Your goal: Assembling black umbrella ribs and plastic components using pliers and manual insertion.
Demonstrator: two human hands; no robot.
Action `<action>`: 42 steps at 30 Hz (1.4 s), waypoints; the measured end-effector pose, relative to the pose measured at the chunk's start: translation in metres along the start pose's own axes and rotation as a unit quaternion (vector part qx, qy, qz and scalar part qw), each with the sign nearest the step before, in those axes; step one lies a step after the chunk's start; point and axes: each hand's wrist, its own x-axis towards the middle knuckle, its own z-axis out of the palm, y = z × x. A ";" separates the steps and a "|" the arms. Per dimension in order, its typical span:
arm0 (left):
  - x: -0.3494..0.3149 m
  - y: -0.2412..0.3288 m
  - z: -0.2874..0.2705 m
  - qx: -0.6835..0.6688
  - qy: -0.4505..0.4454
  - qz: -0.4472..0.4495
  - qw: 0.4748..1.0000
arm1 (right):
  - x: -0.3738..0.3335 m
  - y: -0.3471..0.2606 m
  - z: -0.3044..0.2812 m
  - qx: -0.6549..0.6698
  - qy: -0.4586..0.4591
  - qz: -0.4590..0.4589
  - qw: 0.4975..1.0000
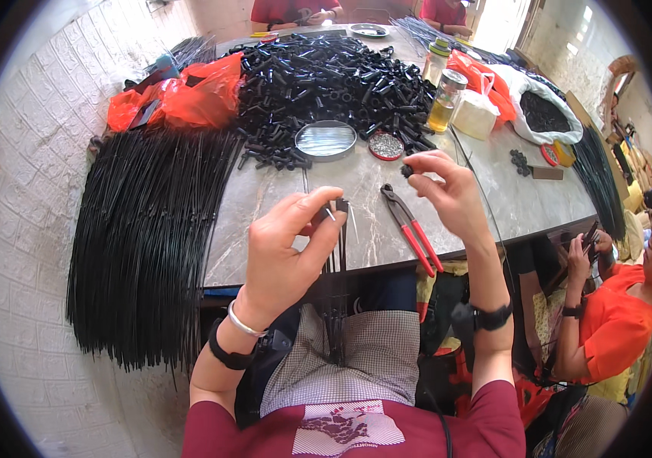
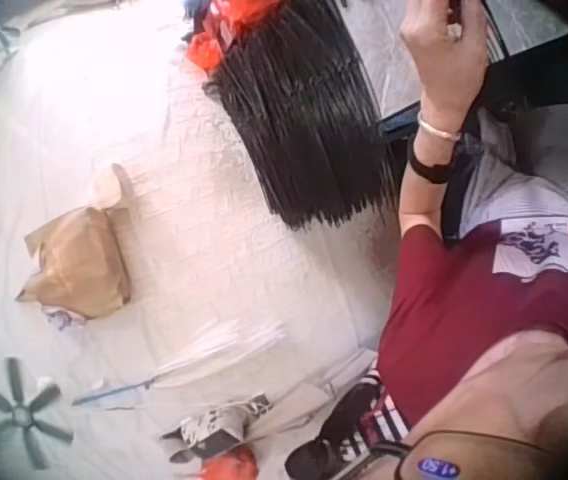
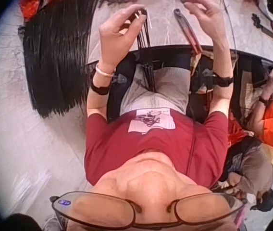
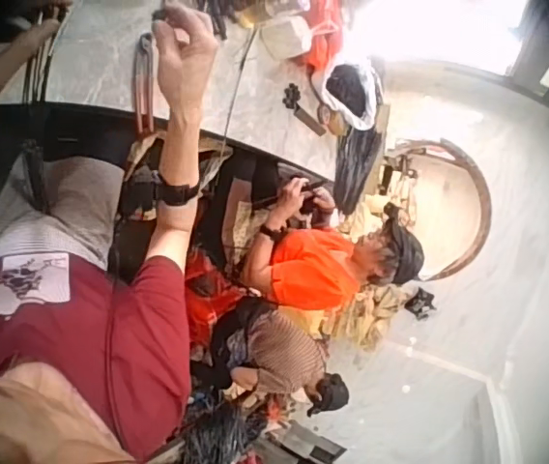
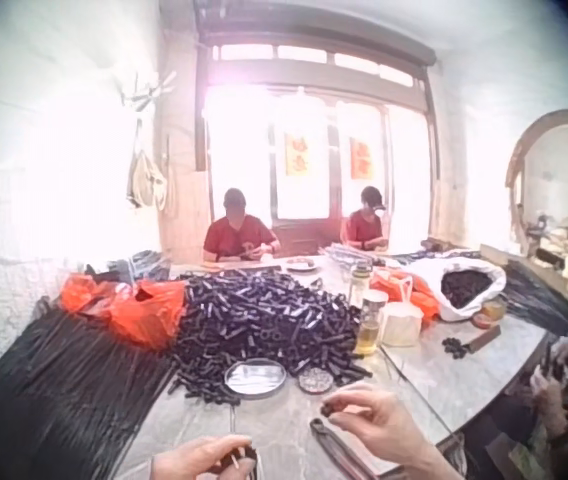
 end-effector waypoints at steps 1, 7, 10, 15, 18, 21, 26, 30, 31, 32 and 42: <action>0.002 0.000 0.002 -0.003 0.002 0.001 1.000 | -0.005 -0.032 0.009 0.022 -0.010 -0.041 0.999; 0.004 0.009 0.010 -0.051 0.036 0.009 0.998 | -0.013 -0.110 0.036 -0.112 -0.080 -0.162 0.977; 0.001 0.003 0.008 -0.042 0.038 0.020 0.998 | -0.013 -0.110 0.039 -0.159 -0.104 -0.170 0.967; 0.003 0.009 0.002 -0.054 0.001 0.017 0.998 | -0.018 -0.120 0.039 -0.272 -0.108 -0.183 0.939; 0.004 0.010 -0.005 -0.067 -0.031 0.012 0.997 | -0.018 -0.124 0.043 -0.299 -0.117 -0.182 0.929; 0.004 0.011 -0.013 -0.101 -0.072 -0.012 0.992 | -0.020 -0.127 0.044 -0.316 -0.109 -0.183 0.925; 0.003 0.006 -0.017 -0.144 -0.084 -0.043 0.985 | -0.016 -0.117 0.049 -0.261 -0.090 -0.196 0.941; -0.002 0.005 -0.022 -0.121 -0.057 -0.026 0.991 | -0.017 -0.113 0.047 0.009 -0.104 -0.019 0.994; -0.002 0.004 -0.022 -0.117 -0.060 -0.029 0.991 | -0.018 -0.105 0.045 0.085 -0.123 -0.004 0.989; -0.002 0.002 -0.023 -0.117 -0.061 -0.029 0.991 | -0.021 -0.099 0.048 0.086 -0.123 -0.003 0.989; -0.003 0.002 -0.023 -0.117 -0.045 -0.034 0.992 | -0.033 -0.077 0.091 -0.026 0.074 -0.210 0.975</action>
